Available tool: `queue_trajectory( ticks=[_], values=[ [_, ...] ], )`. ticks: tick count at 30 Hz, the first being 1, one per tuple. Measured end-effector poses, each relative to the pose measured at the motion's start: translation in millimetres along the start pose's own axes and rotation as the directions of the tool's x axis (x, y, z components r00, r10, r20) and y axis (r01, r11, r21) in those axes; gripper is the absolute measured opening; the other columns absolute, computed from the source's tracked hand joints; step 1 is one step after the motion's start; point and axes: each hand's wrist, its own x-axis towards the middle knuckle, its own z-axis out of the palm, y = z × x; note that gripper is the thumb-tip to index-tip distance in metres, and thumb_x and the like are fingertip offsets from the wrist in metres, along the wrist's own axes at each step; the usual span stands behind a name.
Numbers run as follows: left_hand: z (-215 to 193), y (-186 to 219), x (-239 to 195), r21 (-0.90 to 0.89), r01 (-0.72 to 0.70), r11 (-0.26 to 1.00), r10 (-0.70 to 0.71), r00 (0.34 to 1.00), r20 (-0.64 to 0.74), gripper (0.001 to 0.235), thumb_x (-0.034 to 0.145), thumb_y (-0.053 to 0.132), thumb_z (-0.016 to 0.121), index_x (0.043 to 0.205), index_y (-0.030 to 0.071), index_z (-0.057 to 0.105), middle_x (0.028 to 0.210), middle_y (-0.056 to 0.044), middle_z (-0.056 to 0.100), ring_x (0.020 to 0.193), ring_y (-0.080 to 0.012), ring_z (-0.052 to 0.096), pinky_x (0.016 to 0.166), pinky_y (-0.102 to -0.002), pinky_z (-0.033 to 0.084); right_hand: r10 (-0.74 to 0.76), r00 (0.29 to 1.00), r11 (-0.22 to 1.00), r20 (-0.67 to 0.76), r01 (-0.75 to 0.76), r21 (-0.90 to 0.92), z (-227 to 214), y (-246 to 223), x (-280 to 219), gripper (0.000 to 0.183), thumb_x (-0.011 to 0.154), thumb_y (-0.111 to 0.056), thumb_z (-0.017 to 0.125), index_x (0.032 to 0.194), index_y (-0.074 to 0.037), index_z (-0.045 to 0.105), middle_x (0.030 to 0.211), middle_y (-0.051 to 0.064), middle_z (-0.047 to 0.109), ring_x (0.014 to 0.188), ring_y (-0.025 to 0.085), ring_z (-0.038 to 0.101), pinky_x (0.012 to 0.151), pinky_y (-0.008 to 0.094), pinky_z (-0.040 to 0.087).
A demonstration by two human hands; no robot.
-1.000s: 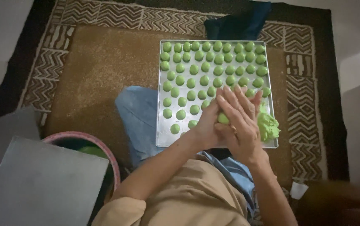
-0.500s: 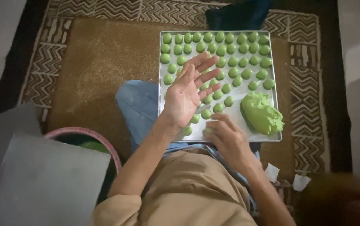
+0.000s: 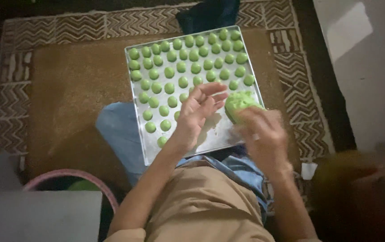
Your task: Rolling small pieces of green dough into balls and placing them on a tray.
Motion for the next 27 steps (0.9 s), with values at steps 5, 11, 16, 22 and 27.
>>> queue_trajectory(
  ticks=[5,11,16,22,27],
  values=[
    [28,-31,2,0.162,-0.001,0.987,-0.026,0.986,0.167,0.041,0.106,0.019,0.057,0.146,0.013,0.052,0.143,-0.009,0.056,0.139,-0.0244,0.050,0.120,-0.047,0.037,0.101,0.994,0.982,-0.030,-0.104,-0.160,-17,25,-11,0.069,0.085,-0.035,0.083,0.142,-0.003,0.061,0.125,0.019,0.060,0.106,0.038,0.056,0.091,0.051,0.048],
    [51,-29,5,0.680,-0.112,0.724,-0.093,0.962,0.257,0.046,0.104,0.020,0.052,0.149,0.020,0.048,0.141,-0.013,0.061,0.132,-0.0378,0.058,0.114,-0.053,0.044,0.214,0.977,0.977,-0.003,-0.214,-0.021,-8,35,-19,0.045,0.096,-0.022,0.072,0.136,-0.003,0.062,0.123,0.020,0.063,0.113,0.046,0.061,0.088,0.054,0.051],
    [49,-38,4,0.777,-0.205,0.596,-0.063,0.952,0.299,0.047,0.103,0.010,0.046,0.149,0.018,0.048,0.139,-0.014,0.062,0.128,-0.0377,0.061,0.109,-0.052,0.048,0.249,0.968,0.969,-0.039,-0.249,0.007,-3,45,-25,0.032,0.098,-0.015,0.070,0.128,-0.005,0.066,0.119,0.016,0.066,0.113,0.044,0.065,0.086,0.050,0.054],
    [46,-38,6,0.794,-0.272,0.544,-0.029,0.939,0.341,0.046,0.101,0.005,0.045,0.145,0.017,0.051,0.131,-0.016,0.065,0.124,-0.0412,0.063,0.106,-0.054,0.051,0.608,0.784,0.778,-0.129,-0.555,0.295,10,64,-36,0.018,0.091,-0.008,0.078,0.108,-0.013,0.079,0.091,0.012,0.076,0.090,0.027,0.075,0.074,0.038,0.058],
    [40,-44,4,0.792,-0.275,0.546,-0.003,0.944,0.330,0.045,0.101,0.006,0.048,0.144,0.020,0.052,0.128,-0.015,0.067,0.123,-0.0387,0.064,0.106,-0.051,0.051,0.692,0.706,0.633,-0.147,-0.497,0.594,8,67,-43,0.018,0.094,-0.005,0.079,0.111,-0.004,0.076,0.091,0.011,0.072,0.088,0.011,0.066,0.076,0.030,0.055]
  ],
)
